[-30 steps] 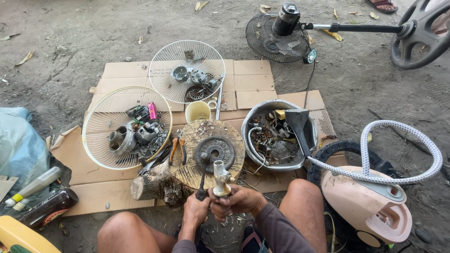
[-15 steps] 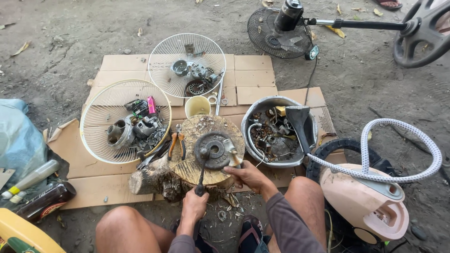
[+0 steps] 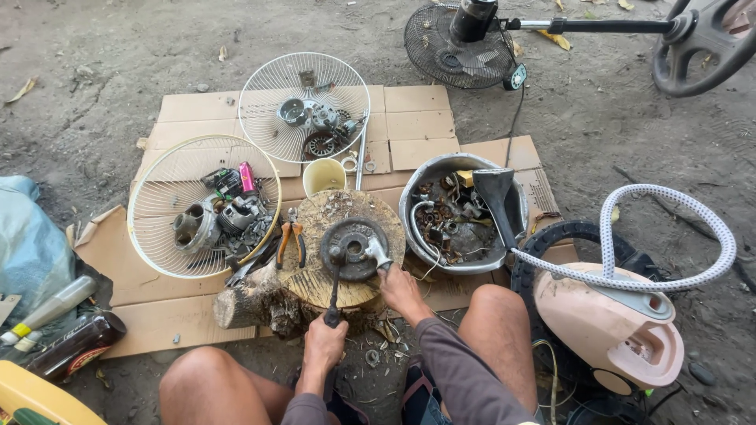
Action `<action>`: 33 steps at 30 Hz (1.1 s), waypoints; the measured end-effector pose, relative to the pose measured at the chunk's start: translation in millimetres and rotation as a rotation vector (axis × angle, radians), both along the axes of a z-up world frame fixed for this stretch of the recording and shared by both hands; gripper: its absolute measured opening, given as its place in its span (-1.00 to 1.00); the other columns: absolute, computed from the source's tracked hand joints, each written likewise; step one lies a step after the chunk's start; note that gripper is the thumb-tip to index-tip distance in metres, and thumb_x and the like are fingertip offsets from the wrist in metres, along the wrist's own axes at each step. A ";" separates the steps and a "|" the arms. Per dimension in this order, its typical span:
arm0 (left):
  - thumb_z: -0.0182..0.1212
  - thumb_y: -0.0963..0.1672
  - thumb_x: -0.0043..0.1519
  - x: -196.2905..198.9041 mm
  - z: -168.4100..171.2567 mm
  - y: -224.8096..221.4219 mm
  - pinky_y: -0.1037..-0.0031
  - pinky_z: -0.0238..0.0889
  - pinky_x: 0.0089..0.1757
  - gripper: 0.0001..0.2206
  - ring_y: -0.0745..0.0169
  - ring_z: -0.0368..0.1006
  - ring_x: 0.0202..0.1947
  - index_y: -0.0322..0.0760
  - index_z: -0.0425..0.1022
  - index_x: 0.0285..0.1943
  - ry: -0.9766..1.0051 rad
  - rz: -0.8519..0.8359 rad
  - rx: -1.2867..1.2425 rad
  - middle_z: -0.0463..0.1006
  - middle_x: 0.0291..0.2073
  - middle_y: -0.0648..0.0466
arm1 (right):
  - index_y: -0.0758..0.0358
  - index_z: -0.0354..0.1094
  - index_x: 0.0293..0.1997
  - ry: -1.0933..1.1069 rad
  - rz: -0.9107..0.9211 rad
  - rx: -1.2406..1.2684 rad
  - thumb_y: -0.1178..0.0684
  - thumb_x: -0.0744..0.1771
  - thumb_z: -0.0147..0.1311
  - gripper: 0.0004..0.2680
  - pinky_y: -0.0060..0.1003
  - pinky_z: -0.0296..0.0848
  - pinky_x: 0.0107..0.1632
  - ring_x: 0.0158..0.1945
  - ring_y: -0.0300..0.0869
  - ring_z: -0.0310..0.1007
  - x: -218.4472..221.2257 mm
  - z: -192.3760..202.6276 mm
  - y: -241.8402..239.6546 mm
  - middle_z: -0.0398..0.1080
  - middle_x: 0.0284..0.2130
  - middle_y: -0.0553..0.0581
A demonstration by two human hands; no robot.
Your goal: Disassembling a fan motor and other appliance parts using a hammer and chisel for scrap recycling.
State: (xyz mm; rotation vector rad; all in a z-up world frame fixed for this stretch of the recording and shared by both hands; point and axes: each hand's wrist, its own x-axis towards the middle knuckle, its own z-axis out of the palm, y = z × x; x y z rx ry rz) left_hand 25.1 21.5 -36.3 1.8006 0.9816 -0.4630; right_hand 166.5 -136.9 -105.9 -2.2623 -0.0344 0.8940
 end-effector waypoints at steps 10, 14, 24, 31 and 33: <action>0.18 -0.08 0.25 -16.1 4.0 -14.7 0.44 0.38 -0.46 -0.84 0.28 0.43 -0.54 -0.26 0.52 -0.16 -0.192 -0.051 0.098 0.55 -0.43 0.11 | 0.33 0.25 0.00 -0.124 0.074 -0.105 -0.06 0.47 -0.26 -0.76 -0.26 0.59 -0.30 -0.43 -0.12 0.48 -20.1 29.6 3.4 0.46 -0.39 0.12; 0.28 -0.13 0.28 -7.7 26.1 -17.0 0.51 0.13 -0.74 -0.78 0.37 0.20 -0.77 -0.22 0.36 -0.40 -0.744 -0.160 0.158 0.28 -0.65 0.23 | 0.35 0.27 0.01 -0.084 0.085 -0.135 -0.04 0.46 -0.18 -0.78 -0.31 0.59 -0.28 -0.40 -0.14 0.47 -17.9 26.1 8.9 0.40 -0.37 0.10; 0.08 -0.17 0.31 39.5 300.0 -61.4 0.43 0.41 -0.33 -0.85 0.27 0.32 -0.53 -0.17 0.18 -0.08 -1.771 0.011 -0.116 0.46 -0.47 -0.02 | 0.45 0.31 -0.13 -0.338 0.114 -0.157 -0.03 0.43 -0.16 -0.74 -0.09 0.60 -0.32 -0.45 0.08 0.55 -23.1 15.9 6.9 0.50 -0.40 0.32; 0.19 -0.13 0.19 -10.8 11.7 -22.0 0.42 0.19 -0.49 -0.91 0.18 0.34 -0.59 -0.23 0.50 -0.22 -0.587 -0.131 0.312 0.48 -0.55 0.10 | 0.53 0.26 -0.06 -0.339 0.116 -0.193 0.02 0.38 -0.18 -0.73 0.15 0.51 -0.11 -0.22 0.31 0.56 -18.5 1.5 -3.8 0.51 -0.30 0.48; 0.17 -0.06 0.08 -17.7 5.2 -21.9 0.23 0.43 -0.21 -0.73 -0.12 0.59 -0.34 -0.25 0.62 -0.12 -0.188 -0.062 0.280 0.70 -0.35 -0.09 | 0.53 0.24 -0.02 -0.349 0.133 -0.236 0.11 0.35 -0.18 -0.77 0.18 0.48 -0.10 -0.21 0.33 0.55 -10.9 -19.0 -6.4 0.52 -0.29 0.48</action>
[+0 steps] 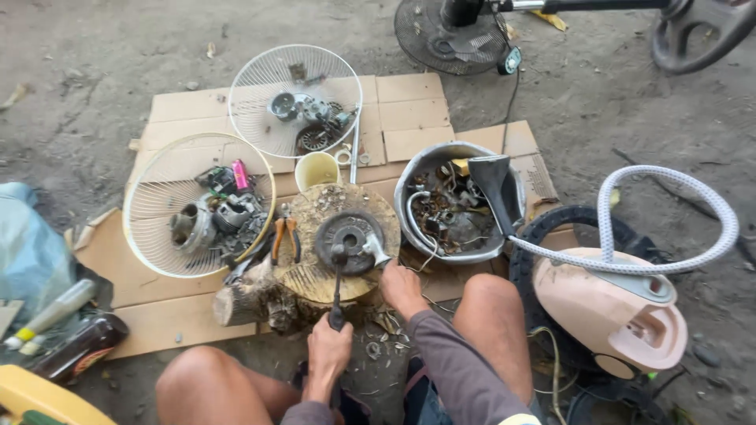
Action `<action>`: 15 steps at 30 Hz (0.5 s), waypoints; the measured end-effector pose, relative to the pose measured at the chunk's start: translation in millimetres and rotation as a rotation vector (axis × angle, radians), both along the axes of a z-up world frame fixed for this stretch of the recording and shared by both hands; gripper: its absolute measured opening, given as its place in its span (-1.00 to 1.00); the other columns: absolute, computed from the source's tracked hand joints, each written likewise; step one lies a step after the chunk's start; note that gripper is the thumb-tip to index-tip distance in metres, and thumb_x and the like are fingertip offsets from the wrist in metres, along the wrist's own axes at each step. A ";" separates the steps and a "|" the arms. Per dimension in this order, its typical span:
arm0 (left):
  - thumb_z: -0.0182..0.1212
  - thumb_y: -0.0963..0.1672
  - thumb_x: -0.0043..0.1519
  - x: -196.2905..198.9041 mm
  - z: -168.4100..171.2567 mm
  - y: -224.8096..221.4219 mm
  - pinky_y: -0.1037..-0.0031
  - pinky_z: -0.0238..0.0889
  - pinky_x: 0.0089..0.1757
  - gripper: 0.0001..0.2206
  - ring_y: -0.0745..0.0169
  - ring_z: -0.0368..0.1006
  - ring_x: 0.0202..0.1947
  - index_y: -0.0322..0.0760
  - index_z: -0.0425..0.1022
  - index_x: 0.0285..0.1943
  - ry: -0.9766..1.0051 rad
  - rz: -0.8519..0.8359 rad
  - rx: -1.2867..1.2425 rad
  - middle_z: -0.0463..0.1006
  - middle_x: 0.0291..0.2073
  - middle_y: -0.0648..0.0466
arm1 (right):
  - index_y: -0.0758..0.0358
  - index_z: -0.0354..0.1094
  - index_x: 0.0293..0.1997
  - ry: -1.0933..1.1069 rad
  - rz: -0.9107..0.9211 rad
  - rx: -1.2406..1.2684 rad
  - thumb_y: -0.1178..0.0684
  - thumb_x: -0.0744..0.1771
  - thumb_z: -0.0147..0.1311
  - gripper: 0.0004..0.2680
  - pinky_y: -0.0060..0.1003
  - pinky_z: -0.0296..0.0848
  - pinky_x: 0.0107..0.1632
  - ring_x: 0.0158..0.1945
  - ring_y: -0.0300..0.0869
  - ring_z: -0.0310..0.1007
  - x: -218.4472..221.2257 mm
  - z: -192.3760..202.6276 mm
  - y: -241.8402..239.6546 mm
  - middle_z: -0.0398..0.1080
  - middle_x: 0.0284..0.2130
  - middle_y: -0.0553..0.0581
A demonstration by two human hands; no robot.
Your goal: Disassembling a fan motor and other appliance parts using a hammer and chisel for scrap recycling.
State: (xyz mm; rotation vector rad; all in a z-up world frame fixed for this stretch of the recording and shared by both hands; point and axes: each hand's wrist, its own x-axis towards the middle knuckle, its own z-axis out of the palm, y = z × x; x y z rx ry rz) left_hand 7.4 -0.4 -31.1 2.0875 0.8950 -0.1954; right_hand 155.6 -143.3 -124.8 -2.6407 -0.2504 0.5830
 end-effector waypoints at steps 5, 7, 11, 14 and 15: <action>0.19 -0.08 0.09 1.9 49.0 -3.8 0.29 0.39 -0.30 -0.73 0.02 0.50 -0.47 -0.29 0.60 -0.12 -0.047 -0.014 -0.035 0.66 -0.45 -0.04 | 0.41 0.37 -0.15 -0.010 -0.020 0.072 -0.01 0.40 -0.15 -0.75 0.07 0.54 -0.23 -0.34 0.19 0.58 -5.3 6.0 6.8 0.53 -0.38 0.36; 0.19 -0.07 0.11 13.0 44.0 -2.6 0.26 0.39 -0.30 -0.73 -0.01 0.51 -0.46 -0.34 0.58 -0.14 -0.047 -0.040 -0.034 0.65 -0.45 -0.07 | 0.41 0.37 -0.14 0.036 -0.042 0.053 -0.07 0.41 -0.14 -0.72 0.05 0.54 -0.19 -0.30 0.18 0.58 -6.4 16.2 4.9 0.53 -0.35 0.36; 0.16 -0.10 0.20 40.2 25.3 4.7 0.32 0.42 -0.31 -0.83 0.12 0.51 -0.41 -0.31 0.44 -0.17 0.067 -0.069 -0.135 0.60 -0.36 -0.05 | 0.36 0.29 0.00 0.202 -0.047 0.080 -0.08 0.46 -0.25 -0.73 0.01 0.54 -0.01 -0.13 0.06 0.56 -7.5 56.0 3.4 0.49 -0.16 0.28; 0.16 -0.12 0.19 43.6 2.1 11.4 0.33 0.41 -0.38 -0.87 0.13 0.48 -0.50 -0.30 0.45 -0.33 0.160 -0.090 -0.148 0.56 -0.47 -0.02 | 0.49 0.22 0.10 0.182 0.003 0.025 0.01 0.44 -0.23 -0.73 -0.06 0.60 -0.08 -0.20 0.06 0.59 -9.3 47.0 5.2 0.51 -0.23 0.28; 0.16 -0.12 0.19 47.8 -15.7 17.1 0.33 0.41 -0.38 -0.87 0.13 0.48 -0.50 -0.30 0.45 -0.33 0.162 -0.090 -0.150 0.56 -0.47 -0.02 | 0.49 0.22 0.10 0.183 0.002 0.022 0.01 0.44 -0.23 -0.73 -0.06 0.60 -0.08 -0.20 0.06 0.59 -3.2 39.6 6.6 0.51 -0.23 0.28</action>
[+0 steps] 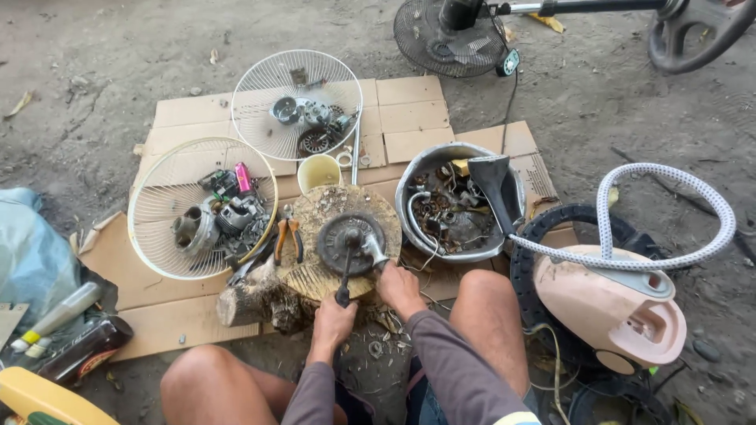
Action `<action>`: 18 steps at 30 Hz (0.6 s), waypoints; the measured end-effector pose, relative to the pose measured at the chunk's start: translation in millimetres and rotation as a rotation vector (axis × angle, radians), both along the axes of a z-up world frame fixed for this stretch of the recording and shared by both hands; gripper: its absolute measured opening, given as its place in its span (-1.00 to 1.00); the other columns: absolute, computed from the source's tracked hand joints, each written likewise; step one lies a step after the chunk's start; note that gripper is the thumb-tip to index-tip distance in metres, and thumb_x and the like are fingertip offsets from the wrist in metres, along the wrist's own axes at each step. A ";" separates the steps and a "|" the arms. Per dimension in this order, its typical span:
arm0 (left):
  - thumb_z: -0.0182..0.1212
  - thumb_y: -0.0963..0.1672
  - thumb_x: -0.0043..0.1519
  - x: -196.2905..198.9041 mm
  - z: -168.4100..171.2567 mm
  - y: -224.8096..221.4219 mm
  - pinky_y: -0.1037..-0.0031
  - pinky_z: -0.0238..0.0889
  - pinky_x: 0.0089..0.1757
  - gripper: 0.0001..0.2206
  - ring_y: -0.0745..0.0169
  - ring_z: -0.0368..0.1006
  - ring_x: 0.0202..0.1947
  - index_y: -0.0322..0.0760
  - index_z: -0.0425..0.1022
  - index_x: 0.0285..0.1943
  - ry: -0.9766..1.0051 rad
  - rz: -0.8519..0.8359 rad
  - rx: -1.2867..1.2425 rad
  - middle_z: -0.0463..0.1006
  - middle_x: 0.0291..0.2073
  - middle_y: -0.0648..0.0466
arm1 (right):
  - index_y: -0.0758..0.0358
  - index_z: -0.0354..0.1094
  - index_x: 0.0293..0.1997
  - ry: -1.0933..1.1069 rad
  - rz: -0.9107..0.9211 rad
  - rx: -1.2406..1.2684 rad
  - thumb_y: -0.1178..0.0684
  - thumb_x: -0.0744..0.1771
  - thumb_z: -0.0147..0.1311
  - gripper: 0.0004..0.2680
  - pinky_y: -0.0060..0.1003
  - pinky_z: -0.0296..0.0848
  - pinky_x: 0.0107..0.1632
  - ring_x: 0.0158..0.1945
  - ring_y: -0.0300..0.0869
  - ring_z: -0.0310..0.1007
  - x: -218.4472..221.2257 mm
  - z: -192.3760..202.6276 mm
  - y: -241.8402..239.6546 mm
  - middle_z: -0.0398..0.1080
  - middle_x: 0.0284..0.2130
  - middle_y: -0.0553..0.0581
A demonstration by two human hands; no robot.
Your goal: Disassembling a fan motor and other appliance parts using a hammer and chisel for scrap recycling.
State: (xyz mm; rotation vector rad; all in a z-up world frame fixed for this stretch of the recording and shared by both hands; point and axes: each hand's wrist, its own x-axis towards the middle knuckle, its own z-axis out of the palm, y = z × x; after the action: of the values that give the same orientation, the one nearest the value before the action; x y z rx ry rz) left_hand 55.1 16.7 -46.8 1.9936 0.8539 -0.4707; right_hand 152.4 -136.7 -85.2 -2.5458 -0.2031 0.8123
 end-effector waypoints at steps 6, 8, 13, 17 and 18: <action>0.26 0.00 0.02 -14.0 -46.5 -2.2 0.04 0.33 -0.25 -0.69 -0.18 0.64 -0.23 -0.31 0.62 -0.23 0.008 0.107 -0.078 0.63 -0.43 -0.28 | 0.42 0.33 -0.02 -0.009 -0.064 0.023 -0.19 0.37 -0.20 -0.62 0.23 0.44 0.11 0.05 0.38 0.53 -13.9 -4.6 -3.2 0.52 -0.16 0.55; 0.24 0.00 0.03 -11.7 -54.9 -2.8 0.04 0.32 -0.29 -0.71 -0.18 0.64 -0.28 -0.29 0.61 -0.28 0.001 0.115 -0.082 0.62 -0.47 -0.25 | 0.42 0.38 -0.01 0.007 -0.097 0.068 -0.20 0.36 -0.16 -0.61 0.25 0.44 0.10 0.07 0.40 0.50 -12.5 10.5 -3.0 0.52 -0.15 0.55; 0.14 -0.15 0.22 -37.8 10.1 -27.4 0.40 0.24 -0.57 -0.88 0.20 0.33 -0.69 -0.34 0.46 -0.33 -0.064 0.190 -0.192 0.45 -0.62 0.04 | 0.26 0.33 -0.07 -0.032 -0.065 0.053 -0.09 0.44 -0.14 -0.77 -0.01 0.57 -0.17 -0.32 0.01 0.58 -13.8 -3.0 -11.8 0.53 -0.34 0.19; 0.18 -0.17 0.21 -48.8 7.0 -24.7 0.39 0.26 -0.63 -0.89 0.20 0.27 -0.73 -0.38 0.44 -0.31 -0.074 0.252 -0.264 0.39 -0.64 0.04 | 0.16 0.24 -0.04 0.094 -0.231 0.170 -0.14 0.48 -0.27 -0.77 -0.31 0.35 -0.44 -0.52 -0.29 0.19 -5.7 1.7 -13.9 0.26 -0.43 -0.08; 0.18 -0.17 0.21 -47.6 9.2 -25.2 0.39 0.26 -0.63 -0.89 0.20 0.27 -0.73 -0.38 0.44 -0.31 -0.077 0.253 -0.264 0.39 -0.64 0.04 | 0.16 0.24 -0.04 0.091 -0.229 0.170 -0.14 0.48 -0.27 -0.77 -0.31 0.35 -0.44 -0.52 -0.29 0.19 -0.6 0.6 -16.8 0.26 -0.43 -0.08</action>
State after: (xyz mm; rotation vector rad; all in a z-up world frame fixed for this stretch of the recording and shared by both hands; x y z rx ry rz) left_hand 7.5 -8.5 -37.6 1.6264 0.9299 -0.3393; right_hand 151.8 -153.4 -84.7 -2.3148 0.0472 0.7842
